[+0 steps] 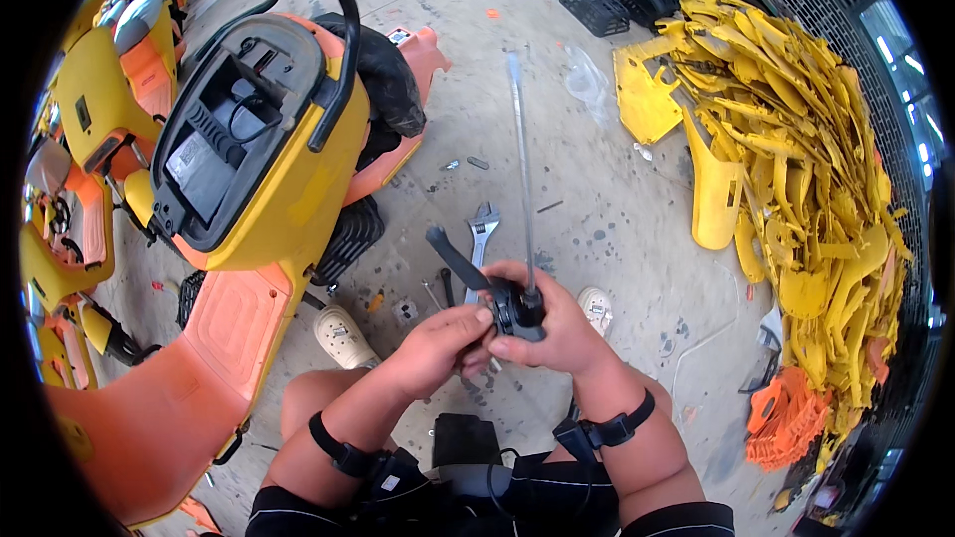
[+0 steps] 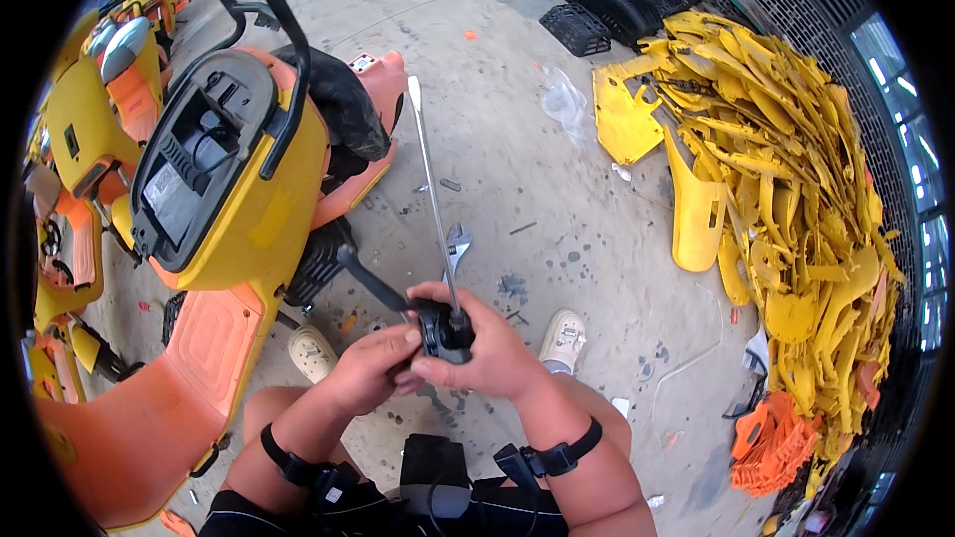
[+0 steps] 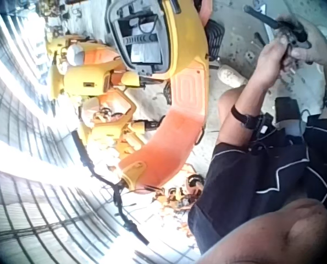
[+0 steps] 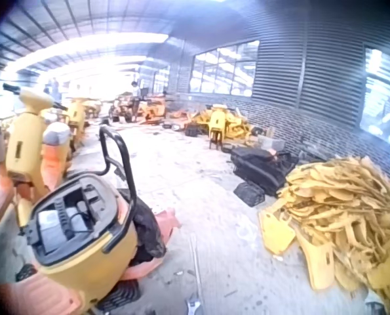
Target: The person sits on the floor and assembles a black plastic component using a screwdriver and a wrench. They insert a screw into the part and tighten it with the screwdriver, then use the wrench to secure the assembly further.
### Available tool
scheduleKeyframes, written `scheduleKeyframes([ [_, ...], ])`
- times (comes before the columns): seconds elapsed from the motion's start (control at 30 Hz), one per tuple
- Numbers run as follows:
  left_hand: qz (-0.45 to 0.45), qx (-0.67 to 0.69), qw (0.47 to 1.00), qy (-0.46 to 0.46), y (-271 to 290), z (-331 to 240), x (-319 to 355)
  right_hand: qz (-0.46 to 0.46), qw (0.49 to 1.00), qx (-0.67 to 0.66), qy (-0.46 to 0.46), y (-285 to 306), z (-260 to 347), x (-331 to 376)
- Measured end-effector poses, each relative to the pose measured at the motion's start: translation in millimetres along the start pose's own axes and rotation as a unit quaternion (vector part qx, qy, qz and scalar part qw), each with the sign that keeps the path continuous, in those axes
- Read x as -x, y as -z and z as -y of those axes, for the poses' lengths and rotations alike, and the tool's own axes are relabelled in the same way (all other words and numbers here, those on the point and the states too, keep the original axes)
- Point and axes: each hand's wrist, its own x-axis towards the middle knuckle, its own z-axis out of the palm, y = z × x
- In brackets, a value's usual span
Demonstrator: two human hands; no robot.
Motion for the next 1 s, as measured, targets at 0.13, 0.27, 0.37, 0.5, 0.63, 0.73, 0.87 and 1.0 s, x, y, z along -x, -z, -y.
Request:
scheduleKeyframes([
  [0.13, -0.088, -0.187, 0.968, -0.144, 1, 6, -5, -0.048, 0.996, -0.066, -0.042, -4, -4, -7],
  [0.27, -0.093, -0.217, 0.957, -0.167, 1, 5, -3, -0.039, 0.995, -0.088, -0.026, -6, -2, -4],
  [0.37, -0.09, -0.114, 0.981, -0.126, -1, 10, -2, -0.035, 0.999, 0.03, 0.024, -7, 7, 0],
  [0.5, -0.099, 0.049, 0.991, -0.069, -10, 16, -2, -0.03, 0.973, 0.198, 0.118, -2, 16, 2],
  [0.63, -0.061, -0.004, 0.997, -0.042, 9, 17, 0, -0.014, 0.95, 0.272, 0.151, 4, 24, 3],
  [0.73, -0.079, -0.015, 0.995, -0.062, 0, 15, -4, -0.036, 0.956, 0.261, 0.133, 2, 20, 2],
  [0.87, -0.107, -0.059, 0.987, -0.104, -4, 17, -9, -0.068, 0.984, 0.162, 0.034, -1, 15, 4],
  [1.0, -0.081, -0.1, 0.973, -0.192, 0, 20, -15, -0.096, 0.96, 0.248, 0.087, 2, 18, 7],
])
